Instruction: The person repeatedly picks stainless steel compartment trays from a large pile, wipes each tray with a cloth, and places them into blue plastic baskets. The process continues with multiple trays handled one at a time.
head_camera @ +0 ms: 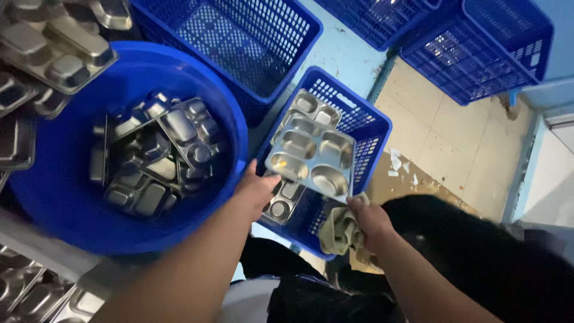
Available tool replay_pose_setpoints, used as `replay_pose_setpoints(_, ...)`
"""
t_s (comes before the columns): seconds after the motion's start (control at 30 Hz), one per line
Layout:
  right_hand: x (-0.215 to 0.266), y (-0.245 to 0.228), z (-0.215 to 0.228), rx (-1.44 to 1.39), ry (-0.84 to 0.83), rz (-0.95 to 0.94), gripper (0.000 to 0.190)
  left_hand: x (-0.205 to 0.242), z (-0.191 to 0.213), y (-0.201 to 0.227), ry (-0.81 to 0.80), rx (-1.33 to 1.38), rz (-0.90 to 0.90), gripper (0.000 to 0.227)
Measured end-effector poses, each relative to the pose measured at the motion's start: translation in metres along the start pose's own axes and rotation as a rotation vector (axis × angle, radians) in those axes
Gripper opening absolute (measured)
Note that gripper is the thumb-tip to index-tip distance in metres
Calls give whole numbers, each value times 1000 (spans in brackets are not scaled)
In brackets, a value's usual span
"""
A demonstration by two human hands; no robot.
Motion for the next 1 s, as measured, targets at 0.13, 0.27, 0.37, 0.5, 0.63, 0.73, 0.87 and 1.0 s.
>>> replay_pose_setpoints(0.13,-2,-23,-15,347,59,-62,34,-22,33,-23,150,-428,-168,100)
replay_pose_setpoints(0.27,4,-46,-59,547,23,-29,29,-5,79,-27,198,-287,30,96)
replay_pose_setpoints(0.37,11,-70,-116,513,-293,116,34,10,104,-18,204,-39,37,95)
replay_pose_setpoints(0.5,43,-107,-200,675,-928,115,54,43,129,-3,164,78,-216,99)
replay_pose_setpoints(0.63,71,-135,-285,1180,-1168,232,53,86,157,-3,208,277,-305,85)
replay_pose_setpoints(0.73,79,-136,-345,1556,-1094,558,54,114,189,-24,274,269,-402,56)
replay_pose_setpoints(0.87,97,-100,-389,1469,-849,776,64,138,220,-43,358,559,-539,42)
replay_pose_setpoints(1.0,125,-50,-398,1186,-953,56,70,153,230,-43,432,439,-587,43)
Point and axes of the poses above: each hand's wrist, its own x-axis away from the middle knuckle, its own z-axis out of the back of the hand, y = z × x, the point moved 1 cm from there along -x, towards the middle knuckle, and after that the axes turned 12 degrees about x, right-handed, at the moved point
